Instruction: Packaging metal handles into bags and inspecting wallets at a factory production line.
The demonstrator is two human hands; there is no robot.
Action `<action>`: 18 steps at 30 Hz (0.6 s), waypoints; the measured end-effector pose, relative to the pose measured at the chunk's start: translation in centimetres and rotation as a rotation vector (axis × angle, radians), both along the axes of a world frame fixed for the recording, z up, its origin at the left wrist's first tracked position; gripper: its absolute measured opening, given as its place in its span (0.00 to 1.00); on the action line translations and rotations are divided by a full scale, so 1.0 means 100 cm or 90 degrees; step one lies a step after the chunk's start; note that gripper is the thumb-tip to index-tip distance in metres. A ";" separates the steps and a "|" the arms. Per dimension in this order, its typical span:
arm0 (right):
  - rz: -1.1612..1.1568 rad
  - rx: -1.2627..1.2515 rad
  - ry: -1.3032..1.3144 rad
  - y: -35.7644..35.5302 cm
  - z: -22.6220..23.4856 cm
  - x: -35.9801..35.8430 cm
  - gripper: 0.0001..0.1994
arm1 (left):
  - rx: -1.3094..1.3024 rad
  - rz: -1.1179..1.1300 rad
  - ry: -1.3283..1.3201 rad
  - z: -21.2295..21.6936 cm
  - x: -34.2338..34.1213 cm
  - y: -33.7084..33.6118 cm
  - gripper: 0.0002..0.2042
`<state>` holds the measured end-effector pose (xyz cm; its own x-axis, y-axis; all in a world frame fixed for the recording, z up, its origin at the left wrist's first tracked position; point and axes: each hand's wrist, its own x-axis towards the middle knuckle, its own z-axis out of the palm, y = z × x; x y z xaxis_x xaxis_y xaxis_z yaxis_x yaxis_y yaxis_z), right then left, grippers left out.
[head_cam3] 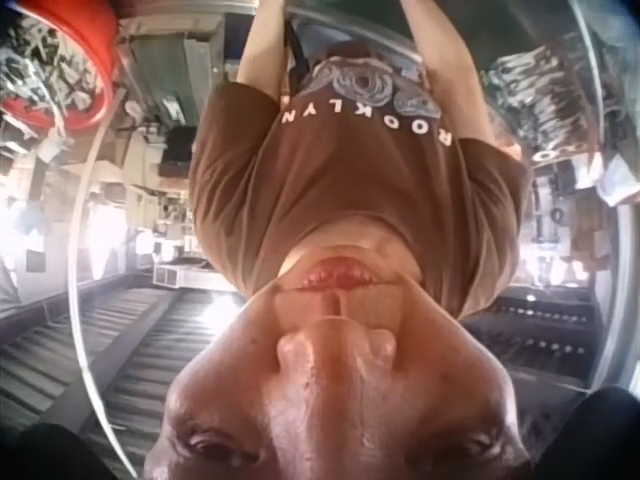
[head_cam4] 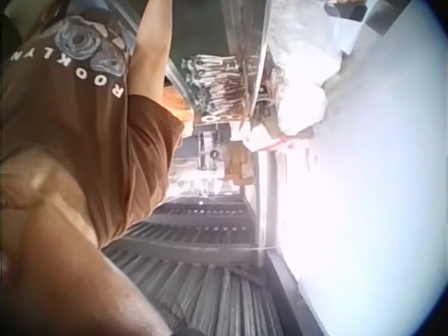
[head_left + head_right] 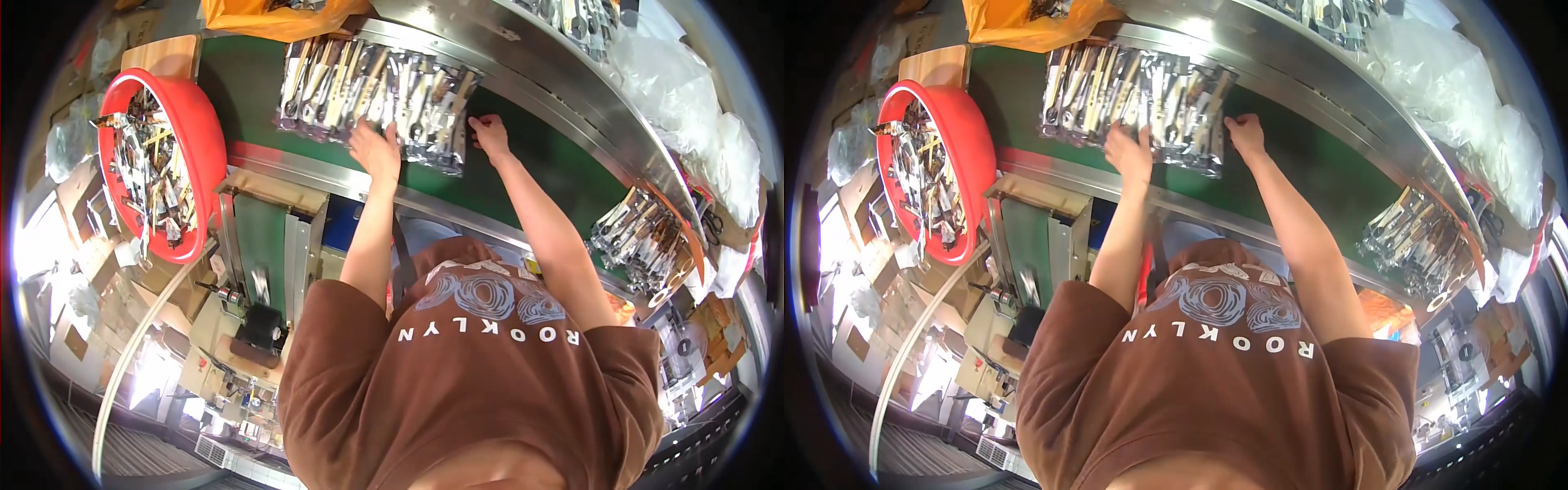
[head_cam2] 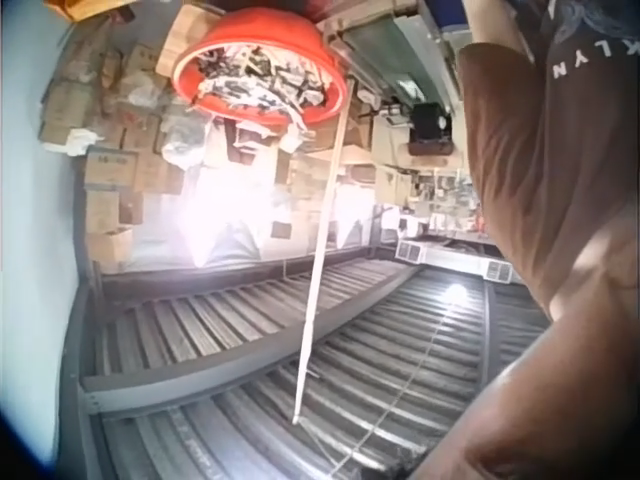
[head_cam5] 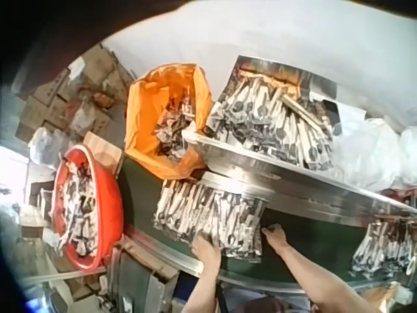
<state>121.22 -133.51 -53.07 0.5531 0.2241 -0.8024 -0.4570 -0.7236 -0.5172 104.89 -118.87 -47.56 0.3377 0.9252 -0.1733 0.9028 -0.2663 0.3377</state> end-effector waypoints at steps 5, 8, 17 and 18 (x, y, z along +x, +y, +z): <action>-0.110 -0.122 -0.159 -0.076 -0.043 0.015 0.29 | -0.223 -0.181 -0.003 0.001 0.028 -0.004 0.10; -0.125 -0.217 -0.195 -0.106 -0.029 0.022 0.34 | -0.169 -0.135 -0.150 0.013 0.035 -0.023 0.07; -0.088 -0.424 -0.332 -0.180 -0.004 0.036 0.50 | 0.182 -0.117 0.054 -0.035 0.013 0.139 0.37; -0.106 -0.429 -0.332 -0.192 -0.002 0.036 0.52 | 0.116 -0.097 0.094 -0.040 0.016 0.141 0.38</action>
<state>124.82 -152.73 -53.28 0.8705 -0.3245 -0.3699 -0.4086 -0.8956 -0.1759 106.44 -104.77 -51.57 0.4593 0.8858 -0.0663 0.8833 -0.4475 0.1398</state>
